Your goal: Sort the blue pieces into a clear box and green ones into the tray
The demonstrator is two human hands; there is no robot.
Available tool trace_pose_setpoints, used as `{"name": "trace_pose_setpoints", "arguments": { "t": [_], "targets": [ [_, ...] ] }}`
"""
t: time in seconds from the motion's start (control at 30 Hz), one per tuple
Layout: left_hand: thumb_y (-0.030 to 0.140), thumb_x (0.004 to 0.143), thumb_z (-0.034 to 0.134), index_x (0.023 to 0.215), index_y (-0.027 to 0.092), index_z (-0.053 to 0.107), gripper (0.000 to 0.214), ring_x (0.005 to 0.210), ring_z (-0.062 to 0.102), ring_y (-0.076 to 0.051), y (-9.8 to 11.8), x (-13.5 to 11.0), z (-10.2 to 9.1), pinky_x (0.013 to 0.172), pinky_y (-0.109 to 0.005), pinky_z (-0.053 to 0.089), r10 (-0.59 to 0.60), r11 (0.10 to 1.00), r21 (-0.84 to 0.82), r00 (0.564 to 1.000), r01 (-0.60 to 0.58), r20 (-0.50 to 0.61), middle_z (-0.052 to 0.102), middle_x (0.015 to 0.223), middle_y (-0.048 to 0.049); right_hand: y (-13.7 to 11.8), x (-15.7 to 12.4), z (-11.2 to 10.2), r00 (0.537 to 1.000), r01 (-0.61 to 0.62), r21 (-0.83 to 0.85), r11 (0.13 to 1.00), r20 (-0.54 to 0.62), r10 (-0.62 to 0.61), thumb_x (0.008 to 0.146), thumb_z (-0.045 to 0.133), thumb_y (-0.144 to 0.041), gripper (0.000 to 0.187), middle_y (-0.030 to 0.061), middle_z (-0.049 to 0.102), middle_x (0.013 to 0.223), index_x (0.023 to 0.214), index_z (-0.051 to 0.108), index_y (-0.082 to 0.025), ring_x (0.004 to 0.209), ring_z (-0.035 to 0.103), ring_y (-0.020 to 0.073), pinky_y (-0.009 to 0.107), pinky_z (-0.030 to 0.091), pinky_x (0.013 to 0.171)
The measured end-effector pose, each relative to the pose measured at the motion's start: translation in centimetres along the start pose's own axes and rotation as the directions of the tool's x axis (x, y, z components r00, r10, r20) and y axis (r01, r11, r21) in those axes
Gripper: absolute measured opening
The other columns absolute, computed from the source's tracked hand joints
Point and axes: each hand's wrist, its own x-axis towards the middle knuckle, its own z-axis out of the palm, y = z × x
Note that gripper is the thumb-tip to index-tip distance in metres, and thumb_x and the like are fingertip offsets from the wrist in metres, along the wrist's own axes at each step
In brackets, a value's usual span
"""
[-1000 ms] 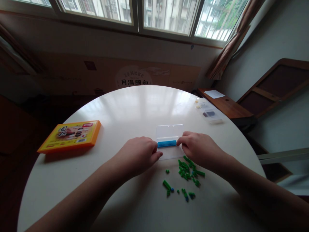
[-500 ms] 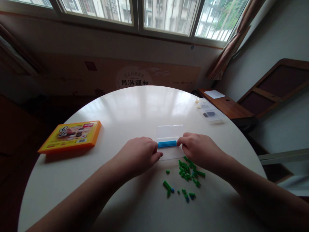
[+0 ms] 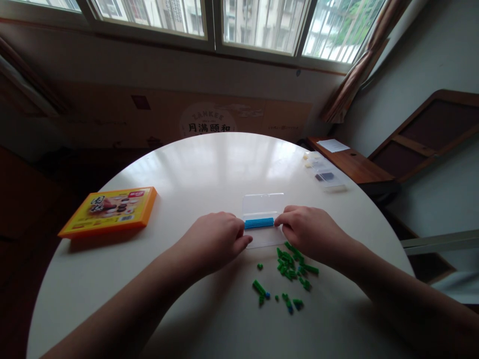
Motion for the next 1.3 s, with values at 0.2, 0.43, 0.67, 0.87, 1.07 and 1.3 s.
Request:
{"name": "trace_pose_setpoints", "arguments": {
  "t": [0.2,0.43,0.67,0.87,1.07,1.3],
  "targets": [
    [0.045,0.089,0.048,0.073,0.020,0.067,0.035,0.068,0.060,-0.019,0.0,0.0,0.0,0.057,-0.029,0.040,-0.003,1.000,0.013,1.000,0.003,-0.008,0.068,0.079,-0.0058,-0.3,0.1,0.0,1.000,-0.031,-0.020,0.999,0.005,0.031,0.091,0.048,-0.024,0.027,0.0028,0.070,0.097,0.096,0.075,-0.027,0.072,0.061,0.0148,0.026,0.039,0.063],
    [0.045,0.089,0.047,0.073,0.021,0.067,0.035,0.069,0.060,-0.019,0.0,0.0,-0.1,0.058,-0.029,0.040,-0.008,1.000,0.003,1.000,0.008,0.002,0.069,0.080,-0.0061,-0.2,0.1,0.0,0.999,-0.033,-0.019,0.999,-0.001,0.033,0.091,0.048,-0.025,0.027,0.0028,0.070,0.096,0.096,0.075,-0.027,0.072,0.061,0.0150,0.026,0.039,0.062],
    [0.047,0.089,0.045,0.072,0.021,0.066,0.037,0.069,0.060,-0.019,-0.1,0.0,0.0,0.058,-0.029,0.038,-0.001,1.000,0.014,1.000,0.001,0.007,0.069,0.080,-0.0056,-0.1,-0.2,0.0,0.999,-0.008,-0.006,1.000,-0.032,0.008,0.089,0.048,-0.022,0.027,0.0019,0.071,0.096,0.096,0.074,-0.027,0.074,0.062,0.0153,0.026,0.038,0.061],
    [0.051,0.090,0.042,0.071,0.022,0.065,0.042,0.069,0.059,-0.020,-0.2,0.2,0.0,0.057,-0.030,0.035,0.000,1.000,0.006,1.000,0.000,0.018,0.069,0.077,-0.0044,0.0,-1.4,-1.1,0.993,0.023,0.042,0.999,-0.119,-0.018,0.090,0.051,-0.022,0.025,0.0019,0.070,0.100,0.100,0.073,-0.027,0.079,0.062,0.0156,0.026,0.040,0.066],
    [0.055,0.090,0.040,0.067,0.022,0.064,0.046,0.064,0.056,-0.019,-0.5,0.3,-0.2,0.055,-0.030,0.033,-0.031,1.000,-0.006,0.999,0.031,0.035,0.067,0.073,-0.0044,0.4,-3.3,-3.5,0.869,0.425,0.277,0.862,0.142,-0.474,0.088,0.057,-0.017,0.018,-0.0029,0.066,0.084,0.086,0.072,-0.026,0.069,0.055,0.0092,0.022,0.037,0.064],
    [0.054,0.088,0.042,0.061,0.021,0.059,0.046,0.059,0.051,-0.018,-0.8,0.3,-0.2,0.053,-0.030,0.031,-0.029,0.999,-0.018,0.999,0.030,0.032,0.064,0.067,-0.0042,0.1,-3.7,-3.1,0.700,0.579,0.325,0.747,0.272,-0.661,0.081,0.062,-0.015,0.016,-0.0038,0.059,0.069,0.068,0.068,-0.023,0.057,0.040,0.0092,0.024,0.029,0.054]
  ]
}}
